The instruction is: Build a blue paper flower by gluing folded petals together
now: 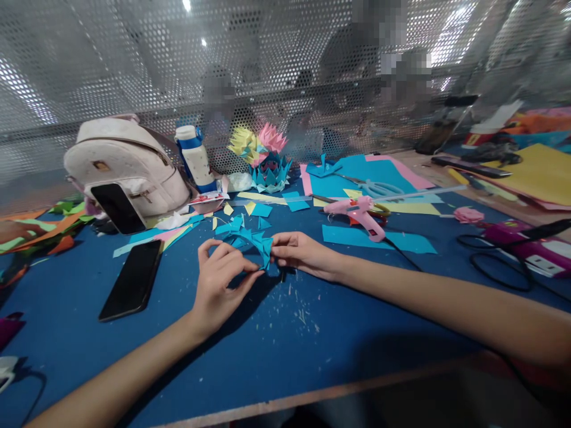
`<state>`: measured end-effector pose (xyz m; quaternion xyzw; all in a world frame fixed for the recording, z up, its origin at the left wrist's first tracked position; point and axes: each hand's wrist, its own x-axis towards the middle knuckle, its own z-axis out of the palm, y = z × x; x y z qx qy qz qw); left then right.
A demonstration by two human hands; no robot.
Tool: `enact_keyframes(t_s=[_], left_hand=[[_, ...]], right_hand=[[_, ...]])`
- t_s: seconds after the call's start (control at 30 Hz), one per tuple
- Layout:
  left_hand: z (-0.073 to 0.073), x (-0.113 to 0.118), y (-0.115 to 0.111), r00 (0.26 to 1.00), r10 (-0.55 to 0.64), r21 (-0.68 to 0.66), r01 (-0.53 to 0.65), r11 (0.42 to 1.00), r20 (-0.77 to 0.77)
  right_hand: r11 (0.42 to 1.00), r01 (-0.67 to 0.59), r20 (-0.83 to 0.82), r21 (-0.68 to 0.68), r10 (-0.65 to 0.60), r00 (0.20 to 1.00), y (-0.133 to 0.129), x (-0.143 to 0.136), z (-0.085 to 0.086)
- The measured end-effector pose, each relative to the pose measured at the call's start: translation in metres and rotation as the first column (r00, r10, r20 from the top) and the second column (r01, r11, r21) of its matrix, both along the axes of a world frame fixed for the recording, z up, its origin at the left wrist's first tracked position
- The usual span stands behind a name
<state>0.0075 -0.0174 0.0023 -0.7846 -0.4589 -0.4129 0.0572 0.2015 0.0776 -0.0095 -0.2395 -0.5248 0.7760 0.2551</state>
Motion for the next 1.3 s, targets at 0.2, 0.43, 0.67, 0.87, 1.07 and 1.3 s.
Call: enact_keyframes(t_s=[0.2,0.43,0.67,0.87,1.07,1.3], left_hand=[[0.0,-0.001,-0.001,0.999,-0.011,0.006,0.011,1.0,-0.047],[0.004,0.002,-0.001,0.999,-0.044,0.007,0.044,0.999,0.007],[0.002,0.002,-0.002,0.997,-0.049,0.005,0.048,0.999,0.058],[0.002,0.002,-0.001,0.996,-0.046,-0.005,0.047,0.999,0.082],[0.003,0.002,0.0,0.996,-0.048,0.02,0.047,0.999,0.075],[0.004,0.004,-0.003,0.996,-0.053,0.01,0.052,0.999,0.067]], right_hand=[[1.0,-0.023,-0.019,0.006,0.023,1.0,0.002,0.0,-0.002],[0.999,-0.041,-0.032,-0.006,0.041,0.999,0.002,0.001,-0.002],[0.998,-0.054,-0.033,-0.032,0.053,0.998,0.005,0.002,-0.005],[0.996,-0.072,-0.044,-0.051,0.07,0.997,0.005,0.003,-0.005],[0.988,-0.126,-0.116,-0.085,0.116,0.986,0.003,0.003,0.002],[0.994,-0.081,-0.082,-0.079,0.074,0.994,-0.001,0.001,0.005]])
